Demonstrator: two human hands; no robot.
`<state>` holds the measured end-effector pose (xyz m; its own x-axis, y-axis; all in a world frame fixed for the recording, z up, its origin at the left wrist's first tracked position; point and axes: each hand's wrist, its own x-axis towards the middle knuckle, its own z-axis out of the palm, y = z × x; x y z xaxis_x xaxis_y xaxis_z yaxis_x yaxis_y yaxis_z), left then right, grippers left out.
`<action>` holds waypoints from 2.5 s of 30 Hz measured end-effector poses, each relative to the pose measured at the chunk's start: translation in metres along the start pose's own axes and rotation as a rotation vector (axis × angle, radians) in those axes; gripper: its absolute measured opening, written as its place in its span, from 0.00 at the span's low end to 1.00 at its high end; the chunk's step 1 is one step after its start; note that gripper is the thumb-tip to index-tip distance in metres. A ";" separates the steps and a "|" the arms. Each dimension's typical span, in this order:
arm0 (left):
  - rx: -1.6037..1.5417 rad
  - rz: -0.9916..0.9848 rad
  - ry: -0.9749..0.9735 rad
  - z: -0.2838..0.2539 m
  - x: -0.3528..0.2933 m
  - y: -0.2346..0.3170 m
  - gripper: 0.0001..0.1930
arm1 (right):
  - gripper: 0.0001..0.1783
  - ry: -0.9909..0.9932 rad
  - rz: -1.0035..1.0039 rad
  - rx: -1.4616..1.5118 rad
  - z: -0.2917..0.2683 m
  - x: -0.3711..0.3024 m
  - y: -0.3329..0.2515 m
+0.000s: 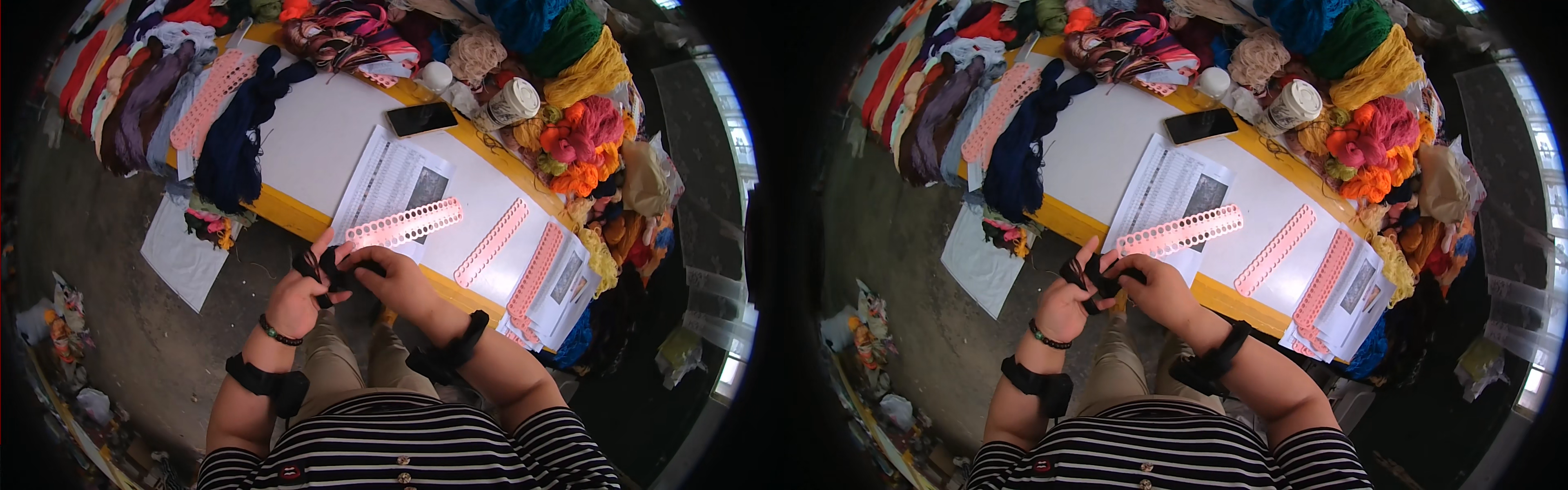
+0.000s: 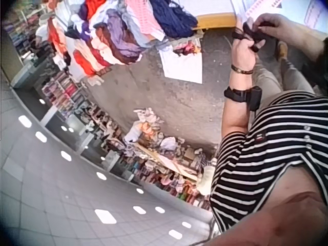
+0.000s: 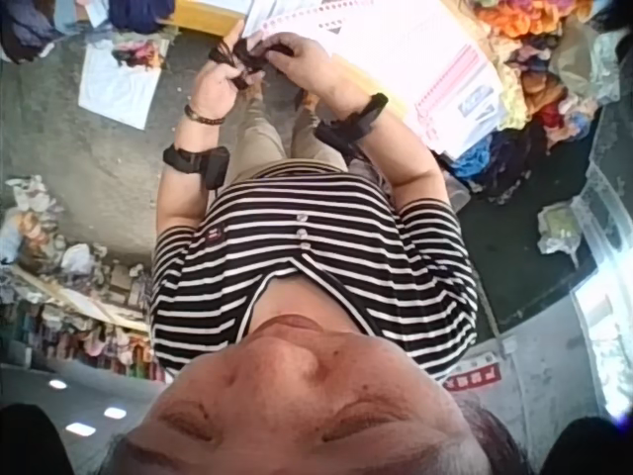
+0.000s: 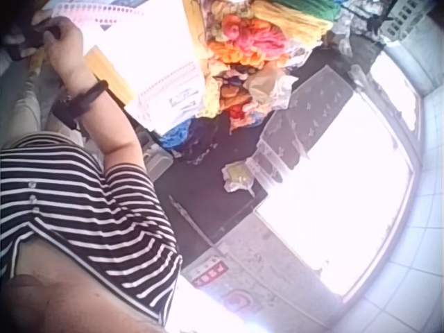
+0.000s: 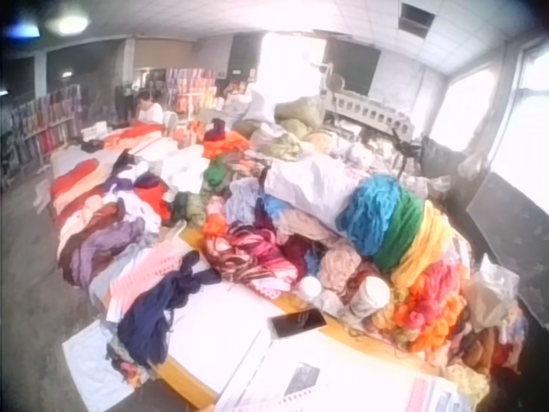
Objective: The person sorts yarn by comparing samples to a chart, weighs a bundle of black yarn on a scale, and threads the yarn through holes in a pink plastic organizer.
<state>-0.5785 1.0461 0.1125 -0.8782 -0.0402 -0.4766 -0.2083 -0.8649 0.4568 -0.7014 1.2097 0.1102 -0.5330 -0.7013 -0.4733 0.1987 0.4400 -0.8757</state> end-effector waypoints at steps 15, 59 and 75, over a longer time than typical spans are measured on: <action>0.493 -0.097 0.039 -0.005 0.017 -0.020 0.38 | 0.08 -0.205 0.236 0.309 -0.012 0.003 -0.003; 1.559 1.005 0.098 0.131 -0.108 0.111 0.34 | 0.06 0.026 -0.694 -0.562 -0.083 -0.091 -0.196; 0.917 1.195 0.202 0.178 -0.209 0.158 0.32 | 0.08 0.233 -0.795 -0.348 -0.089 -0.202 -0.240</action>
<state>-0.5047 1.0072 0.4173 -0.6643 -0.6019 0.4431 0.3064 0.3215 0.8960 -0.7146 1.2955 0.4244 -0.5681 -0.7562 0.3245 -0.5404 0.0454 -0.8402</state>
